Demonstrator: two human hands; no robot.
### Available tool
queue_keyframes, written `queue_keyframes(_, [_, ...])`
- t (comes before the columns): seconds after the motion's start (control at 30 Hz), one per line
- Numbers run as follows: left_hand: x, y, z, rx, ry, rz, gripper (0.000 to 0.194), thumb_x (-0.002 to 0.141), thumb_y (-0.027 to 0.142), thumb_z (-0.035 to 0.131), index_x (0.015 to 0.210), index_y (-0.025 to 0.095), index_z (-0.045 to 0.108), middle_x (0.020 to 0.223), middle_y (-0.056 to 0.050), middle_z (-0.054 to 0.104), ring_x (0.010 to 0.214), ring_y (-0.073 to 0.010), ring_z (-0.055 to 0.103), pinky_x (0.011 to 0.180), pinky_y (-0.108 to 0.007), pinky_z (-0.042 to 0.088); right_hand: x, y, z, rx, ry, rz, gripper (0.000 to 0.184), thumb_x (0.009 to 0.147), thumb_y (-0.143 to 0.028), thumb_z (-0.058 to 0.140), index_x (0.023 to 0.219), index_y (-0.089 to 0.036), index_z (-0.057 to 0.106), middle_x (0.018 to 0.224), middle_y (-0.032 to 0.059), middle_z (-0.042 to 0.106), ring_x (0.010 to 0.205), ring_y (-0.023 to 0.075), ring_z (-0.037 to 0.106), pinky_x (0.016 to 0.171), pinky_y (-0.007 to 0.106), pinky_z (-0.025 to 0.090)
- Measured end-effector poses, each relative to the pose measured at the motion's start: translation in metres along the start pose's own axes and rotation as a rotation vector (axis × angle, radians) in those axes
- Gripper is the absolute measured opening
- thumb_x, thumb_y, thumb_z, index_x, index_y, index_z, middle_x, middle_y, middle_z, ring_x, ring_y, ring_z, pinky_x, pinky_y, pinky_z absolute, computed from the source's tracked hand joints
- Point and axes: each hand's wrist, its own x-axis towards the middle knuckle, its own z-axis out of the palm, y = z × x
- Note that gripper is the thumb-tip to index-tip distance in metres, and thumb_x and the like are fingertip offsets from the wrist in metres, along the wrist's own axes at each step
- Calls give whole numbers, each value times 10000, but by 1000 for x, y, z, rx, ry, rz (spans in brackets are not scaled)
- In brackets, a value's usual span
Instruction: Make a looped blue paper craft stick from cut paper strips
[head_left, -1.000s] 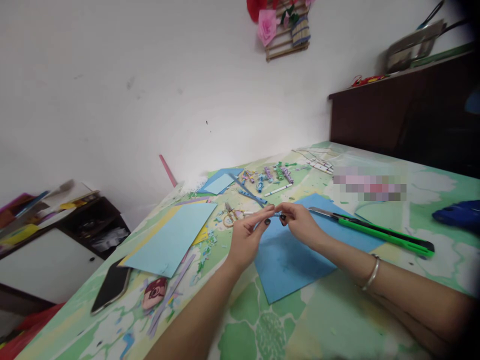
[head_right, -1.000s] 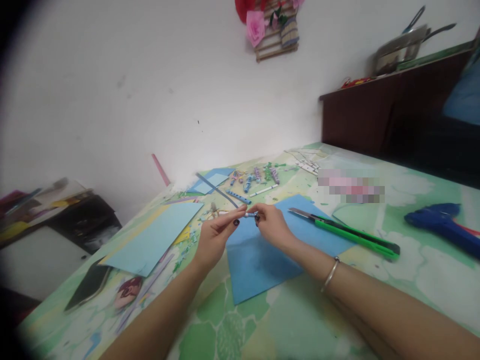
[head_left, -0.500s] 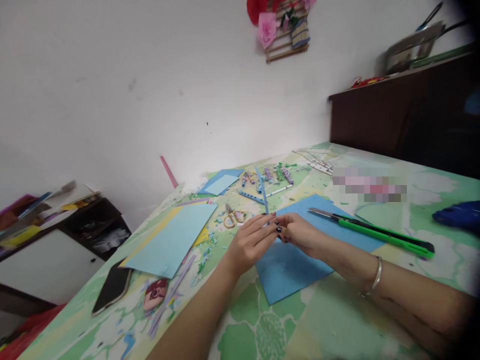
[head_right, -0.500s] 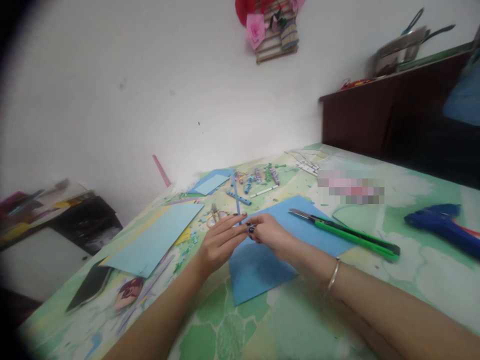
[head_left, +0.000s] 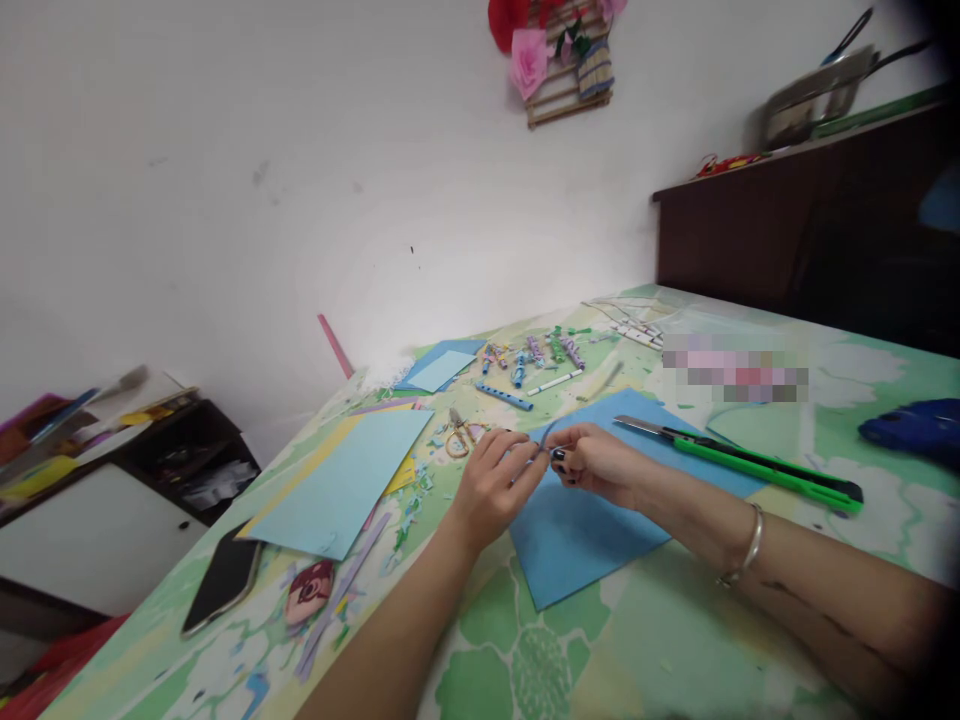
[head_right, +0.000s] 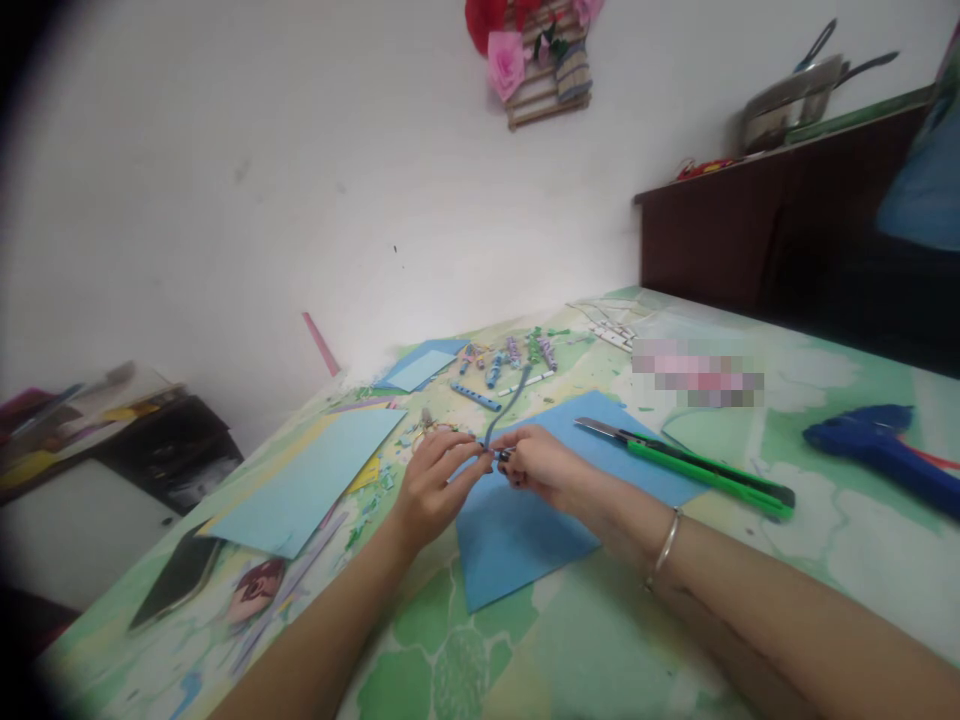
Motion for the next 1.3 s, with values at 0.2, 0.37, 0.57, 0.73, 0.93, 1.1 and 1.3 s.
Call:
queue_keyframes(0.2, [0,-3,1,38,-3,-53,170,804,202,580,972,212,600,936,-74,640,938,-206,541,801,-391,427,1,0,-2,-46,-3,-8,295,401,-71,419,648,-153,561,437,-19,418,490,116,422,447,228,250])
queue_keyframes(0.37, [0,-2,3,37,-19,-63,137,814,162,557,941,176,607,863,-67,656,854,-191,554,776,-377,419,1,2,-1,-202,20,-96,302,435,-81,396,677,-157,559,436,-27,454,442,96,374,458,237,245])
queue_keyframes(0.57, [1,2,7,55,-87,-154,139,861,208,479,854,140,600,732,-70,614,733,-175,540,700,-333,404,0,2,1,-418,77,-261,258,464,-47,382,631,-180,528,449,-44,468,477,108,408,491,236,251])
queue_keyframes(0.73, [4,7,7,87,-152,-271,150,860,229,469,784,151,573,704,-65,595,694,-189,542,675,-335,397,-4,4,2,-778,142,-527,331,534,-4,382,770,-204,498,517,-46,473,524,125,430,516,228,243])
queue_keyframes(0.93, [8,9,7,-282,-260,-638,15,768,167,576,776,179,570,740,-25,616,696,-163,554,638,-280,405,-5,7,-2,-1130,101,-771,418,515,41,403,853,-202,434,704,-1,517,660,147,479,574,220,279])
queue_keyframes(1.1, [14,11,2,-606,-353,-868,197,598,145,679,707,180,519,622,28,563,573,-132,529,553,-244,403,-6,2,-4,-1255,92,-794,373,526,32,440,822,-195,450,796,39,517,769,177,472,632,239,308])
queue_keyframes(1.3, [12,8,-1,-681,-334,-733,334,557,-60,451,772,182,530,770,-3,617,683,-138,565,626,-239,441,-9,-4,-6,-1261,83,-812,388,510,61,406,800,-195,433,779,33,515,783,174,472,633,236,317])
